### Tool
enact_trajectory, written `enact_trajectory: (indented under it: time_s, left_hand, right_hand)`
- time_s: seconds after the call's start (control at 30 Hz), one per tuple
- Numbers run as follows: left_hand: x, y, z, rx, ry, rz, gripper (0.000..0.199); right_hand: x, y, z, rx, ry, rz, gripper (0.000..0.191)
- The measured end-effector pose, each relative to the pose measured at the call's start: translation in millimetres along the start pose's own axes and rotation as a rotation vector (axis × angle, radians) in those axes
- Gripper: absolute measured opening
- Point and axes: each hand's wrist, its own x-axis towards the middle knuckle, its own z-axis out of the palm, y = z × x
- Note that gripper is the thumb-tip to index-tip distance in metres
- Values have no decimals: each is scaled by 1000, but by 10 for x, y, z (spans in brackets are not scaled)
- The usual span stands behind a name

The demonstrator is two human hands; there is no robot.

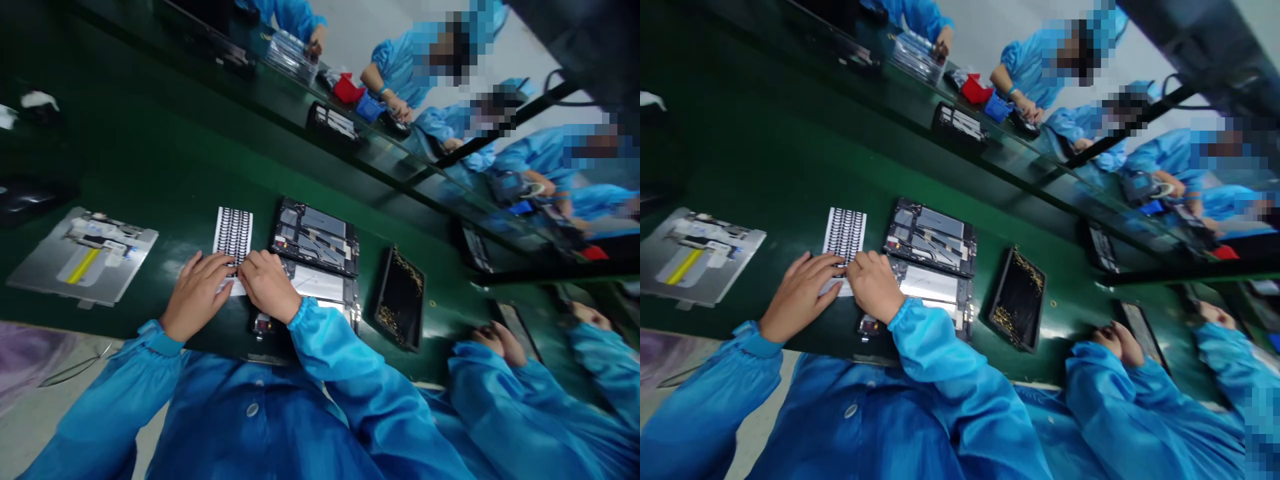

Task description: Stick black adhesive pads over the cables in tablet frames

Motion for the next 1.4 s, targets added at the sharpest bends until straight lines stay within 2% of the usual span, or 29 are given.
enact_trajectory:
  time_s: [0.1, 0.17, 0.23, 0.33, 0.4, 0.47, 0.53, 0.6, 0.67, 0.73, 1.03, 1.4]
  left_hand:
    - [37, -56, -15, -9, -20, 14, 29]
    - [58, -70, -44, -6, 6, 44, 31]
    - [58, -7, -85, 16, 107, 58, 30]
    - [-6, 325, -123, 2, 274, 64, 25]
    - [-70, 695, -78, -57, 246, 161, 21]
    - [-112, 1108, 48, -137, 148, 299, 19]
    - [-110, 1469, 242, -213, 90, 371, 18]
    - [-73, 1705, 459, -241, 75, 371, 14]
    - [-23, 1803, 641, -230, 60, 350, 10]
    - [15, 1808, 751, -223, 38, 329, 7]
    - [51, 1803, 767, -233, -6, 278, 3]
    - [49, 1816, 798, -209, 30, 310, 6]
  right_hand:
    - [-326, 146, -400, 312, 184, 25, 9]
    - [-724, 239, -665, 379, 308, 104, 6]
    - [-1210, 301, -816, 355, 341, 213, 7]
    - [-1907, 344, -751, 324, 272, 358, 10]
    - [-2235, 360, -584, 302, 240, 424, 10]
    - [-2418, 374, -419, 258, 235, 446, 11]
    - [-2474, 387, -314, 211, 244, 425, 11]
    - [-2447, 398, -280, 179, 257, 381, 12]
    - [-2386, 405, -289, 161, 264, 338, 12]
    - [-2328, 407, -306, 140, 257, 310, 12]
    - [-2295, 420, -263, 80, 235, 308, 17]
    - [-2323, 451, -232, 109, 183, 320, 17]
